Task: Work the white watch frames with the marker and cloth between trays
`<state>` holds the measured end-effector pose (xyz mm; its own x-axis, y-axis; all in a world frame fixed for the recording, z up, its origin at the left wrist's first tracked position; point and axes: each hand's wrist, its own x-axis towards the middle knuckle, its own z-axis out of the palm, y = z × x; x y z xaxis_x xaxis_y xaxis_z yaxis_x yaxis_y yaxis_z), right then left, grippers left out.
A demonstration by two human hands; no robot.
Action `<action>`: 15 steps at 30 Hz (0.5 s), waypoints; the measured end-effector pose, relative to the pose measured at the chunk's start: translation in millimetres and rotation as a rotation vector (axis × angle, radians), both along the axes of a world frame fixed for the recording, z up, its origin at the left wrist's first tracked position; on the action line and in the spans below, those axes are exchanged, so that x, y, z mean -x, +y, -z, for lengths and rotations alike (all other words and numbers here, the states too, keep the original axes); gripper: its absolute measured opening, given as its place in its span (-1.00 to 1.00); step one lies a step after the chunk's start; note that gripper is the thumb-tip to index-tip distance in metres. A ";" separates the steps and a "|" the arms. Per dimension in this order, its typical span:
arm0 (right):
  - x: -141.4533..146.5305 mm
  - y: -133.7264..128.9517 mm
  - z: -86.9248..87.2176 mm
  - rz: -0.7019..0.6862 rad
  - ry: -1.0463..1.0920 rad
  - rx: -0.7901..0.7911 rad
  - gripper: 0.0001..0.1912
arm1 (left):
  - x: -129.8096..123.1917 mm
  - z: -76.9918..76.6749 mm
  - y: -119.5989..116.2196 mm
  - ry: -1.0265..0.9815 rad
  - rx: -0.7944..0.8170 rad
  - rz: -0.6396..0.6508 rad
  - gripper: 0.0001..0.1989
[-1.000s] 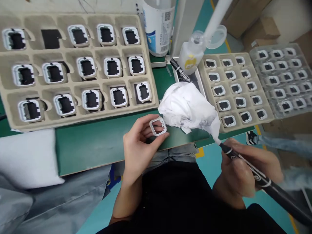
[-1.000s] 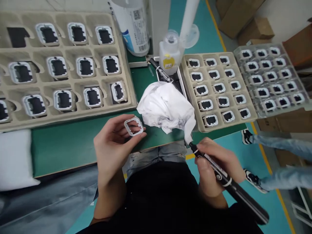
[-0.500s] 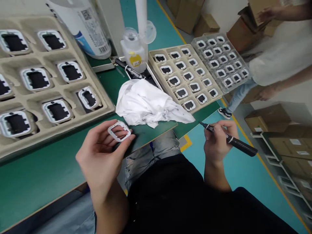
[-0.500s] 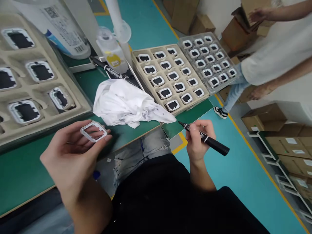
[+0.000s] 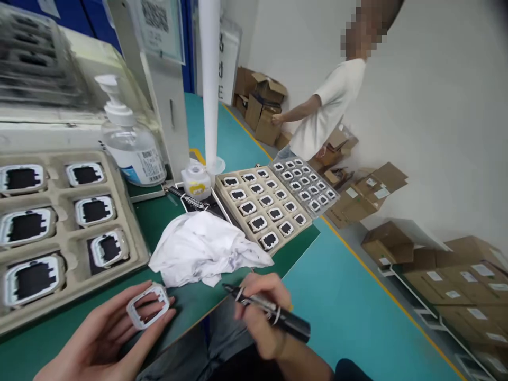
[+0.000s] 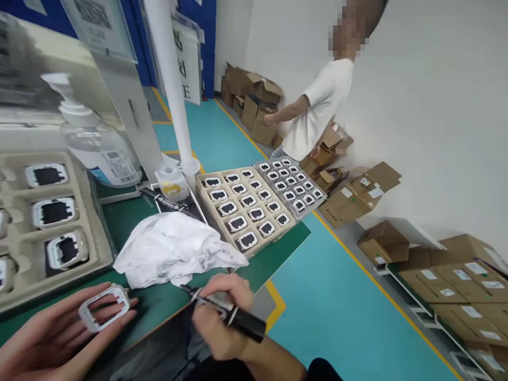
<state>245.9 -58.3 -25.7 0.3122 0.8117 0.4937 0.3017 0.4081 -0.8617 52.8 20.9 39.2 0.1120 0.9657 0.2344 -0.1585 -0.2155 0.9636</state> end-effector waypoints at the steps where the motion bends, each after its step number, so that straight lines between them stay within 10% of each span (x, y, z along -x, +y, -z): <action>1: 8.4 8.3 -0.3 -0.035 -0.014 -0.051 -0.67 | -4.8 -2.4 2.8 0.002 -0.001 -0.011 -0.18; 15: 52.3 73.0 -14.0 -0.243 0.178 -0.078 -0.76 | 24.0 44.2 -10.3 -0.090 0.278 -0.219 -0.44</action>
<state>193.7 14.7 -11.7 0.2005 0.8351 0.5123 0.0346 0.5165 -0.8556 28.8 10.6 -5.0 -0.1137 0.9927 -0.0412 -0.2240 0.0148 0.9745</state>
